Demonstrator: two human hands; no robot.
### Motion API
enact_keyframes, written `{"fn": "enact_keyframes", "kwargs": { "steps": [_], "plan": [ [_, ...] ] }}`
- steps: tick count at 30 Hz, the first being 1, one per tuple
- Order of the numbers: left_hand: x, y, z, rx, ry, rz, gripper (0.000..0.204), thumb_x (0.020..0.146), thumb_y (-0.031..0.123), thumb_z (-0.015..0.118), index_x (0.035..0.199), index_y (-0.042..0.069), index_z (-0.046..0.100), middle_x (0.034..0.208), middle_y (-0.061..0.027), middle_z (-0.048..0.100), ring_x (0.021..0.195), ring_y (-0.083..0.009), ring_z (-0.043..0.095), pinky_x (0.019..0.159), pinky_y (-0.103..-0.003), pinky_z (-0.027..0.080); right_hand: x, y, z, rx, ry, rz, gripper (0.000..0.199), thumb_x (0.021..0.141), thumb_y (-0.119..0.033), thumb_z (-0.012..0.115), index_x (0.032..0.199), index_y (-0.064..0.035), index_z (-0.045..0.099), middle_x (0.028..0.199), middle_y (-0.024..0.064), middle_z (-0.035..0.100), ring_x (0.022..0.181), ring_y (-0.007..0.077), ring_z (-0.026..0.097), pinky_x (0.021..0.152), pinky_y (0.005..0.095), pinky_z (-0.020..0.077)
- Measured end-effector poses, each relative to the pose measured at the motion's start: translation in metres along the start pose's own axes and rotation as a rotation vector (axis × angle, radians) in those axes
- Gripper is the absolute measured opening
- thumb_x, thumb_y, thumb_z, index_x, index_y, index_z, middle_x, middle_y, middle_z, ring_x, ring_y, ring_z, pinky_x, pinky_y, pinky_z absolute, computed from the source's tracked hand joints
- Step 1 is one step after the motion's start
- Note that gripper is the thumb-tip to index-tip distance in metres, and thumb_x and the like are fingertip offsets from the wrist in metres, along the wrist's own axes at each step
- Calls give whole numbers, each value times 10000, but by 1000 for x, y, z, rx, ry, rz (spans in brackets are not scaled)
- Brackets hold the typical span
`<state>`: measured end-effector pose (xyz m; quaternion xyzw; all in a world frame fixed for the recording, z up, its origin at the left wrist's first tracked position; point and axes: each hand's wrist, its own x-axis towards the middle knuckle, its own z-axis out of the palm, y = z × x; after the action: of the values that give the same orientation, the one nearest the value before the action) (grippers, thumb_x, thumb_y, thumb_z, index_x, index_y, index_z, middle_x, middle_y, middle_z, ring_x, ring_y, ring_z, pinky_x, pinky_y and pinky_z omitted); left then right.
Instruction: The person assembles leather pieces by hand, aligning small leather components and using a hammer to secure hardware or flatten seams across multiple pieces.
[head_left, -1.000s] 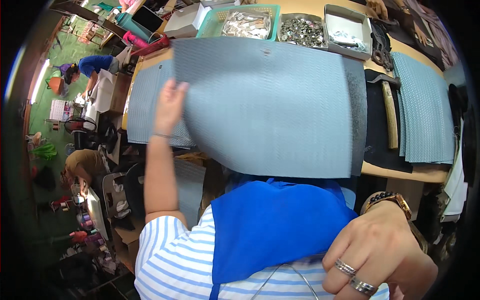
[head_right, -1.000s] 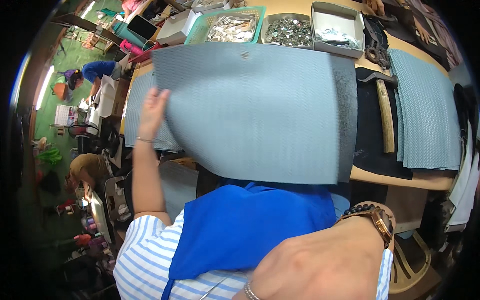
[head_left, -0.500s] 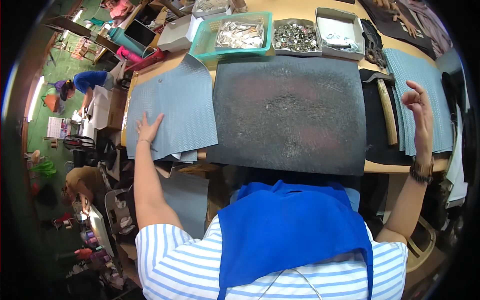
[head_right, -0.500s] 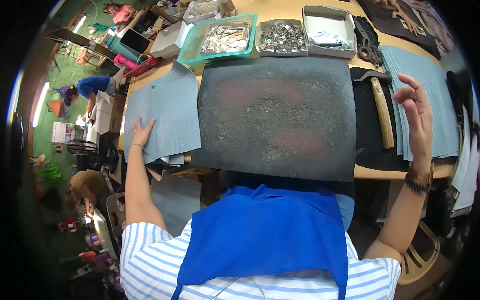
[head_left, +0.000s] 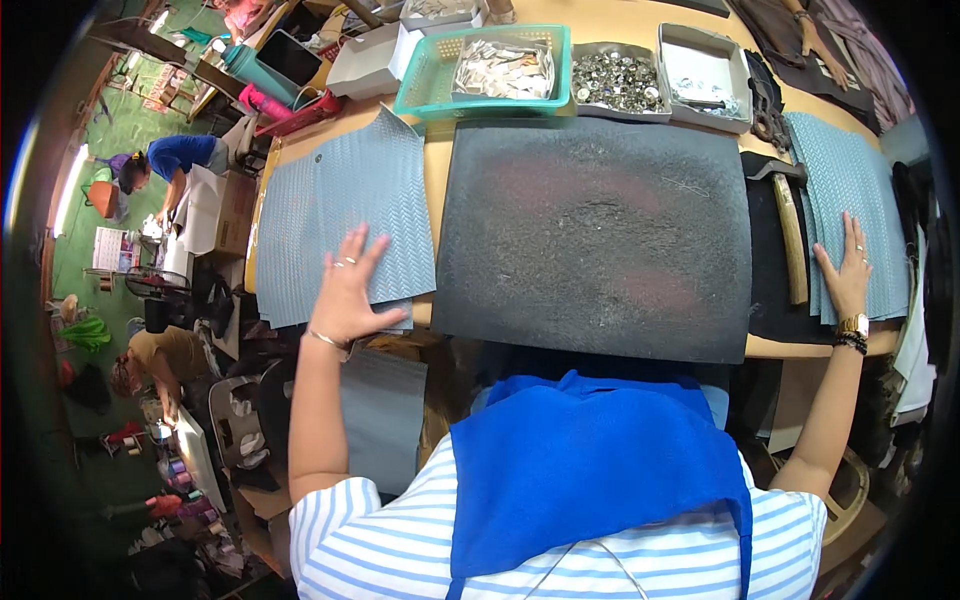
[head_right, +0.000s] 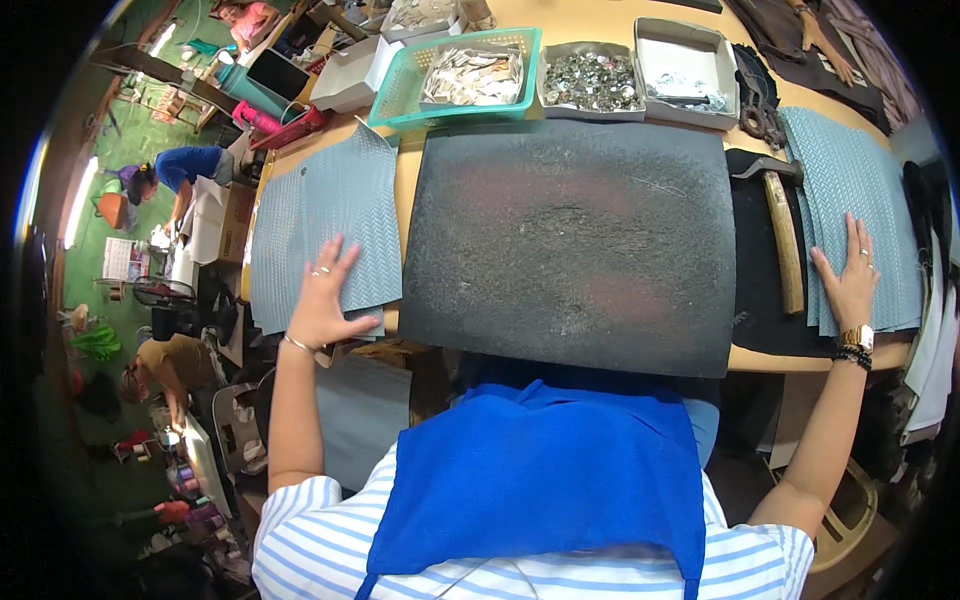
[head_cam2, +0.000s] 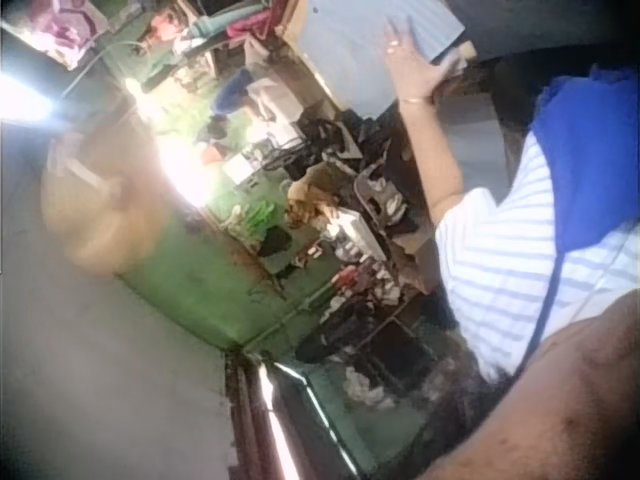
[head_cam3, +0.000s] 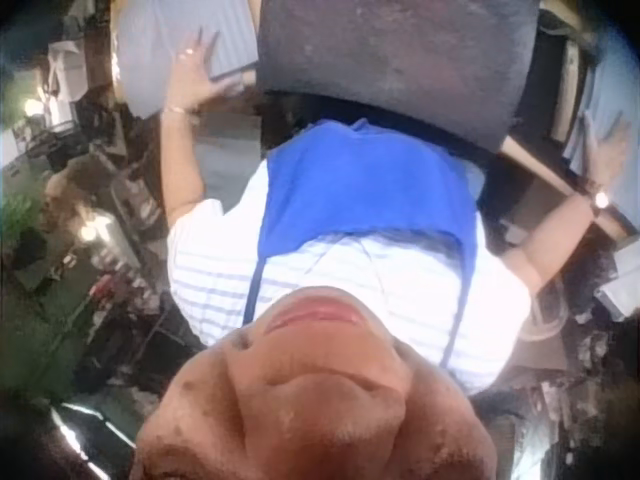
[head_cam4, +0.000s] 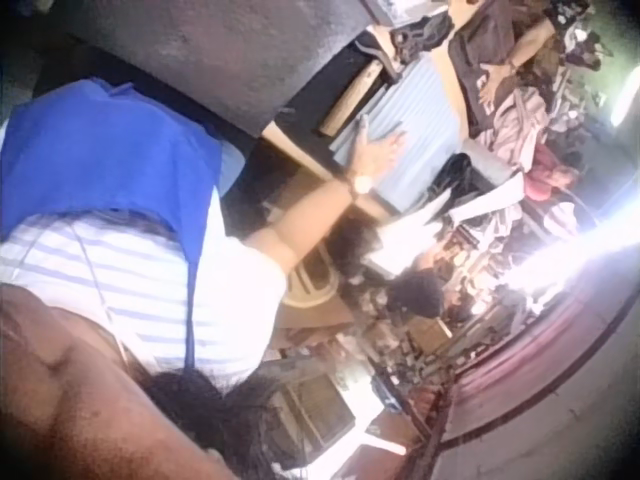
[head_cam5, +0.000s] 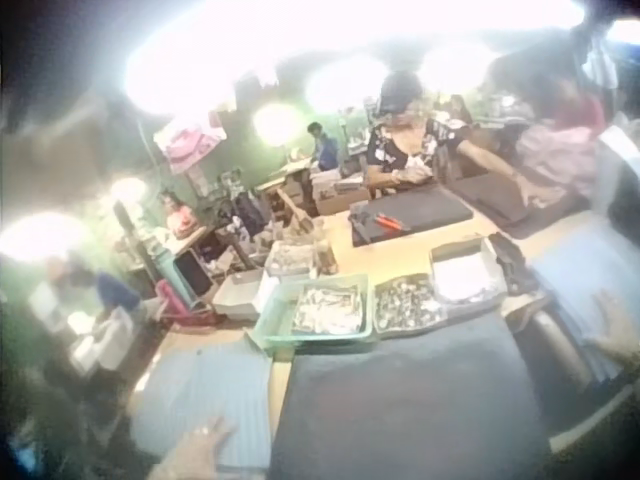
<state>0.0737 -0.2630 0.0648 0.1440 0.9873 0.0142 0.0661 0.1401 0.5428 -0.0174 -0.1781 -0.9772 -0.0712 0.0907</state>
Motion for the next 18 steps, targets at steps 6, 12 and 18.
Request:
{"fn": "enact_keyframes", "kwargs": {
  "steps": [6,12,18],
  "plan": [
    [-30,-67,69,-577,434,-167,369,1044,290,620,1307,31,636,1359,-181,650,1246,-267,627,1015,-381,495,9,12,15,-1,53,-36,841,947,-614,645,1649,-292,311,1715,84,294,1575,344,280,1179,734,240],
    [-31,-132,-6,-988,912,-478,465,1147,379,427,1307,-10,625,1241,-78,673,1138,-168,620,1056,-344,466,5,-2,2,-59,36,-3,845,948,-644,618,1652,-297,305,1718,72,293,1581,328,272,1191,716,234],
    [-16,-103,39,-560,133,-360,763,1017,618,533,1565,97,437,1622,-187,407,1526,-341,340,1243,-551,256,6,4,7,-8,30,55,739,1016,-617,535,1649,-299,326,1721,85,287,1590,308,256,1211,699,200]
  ]
}}
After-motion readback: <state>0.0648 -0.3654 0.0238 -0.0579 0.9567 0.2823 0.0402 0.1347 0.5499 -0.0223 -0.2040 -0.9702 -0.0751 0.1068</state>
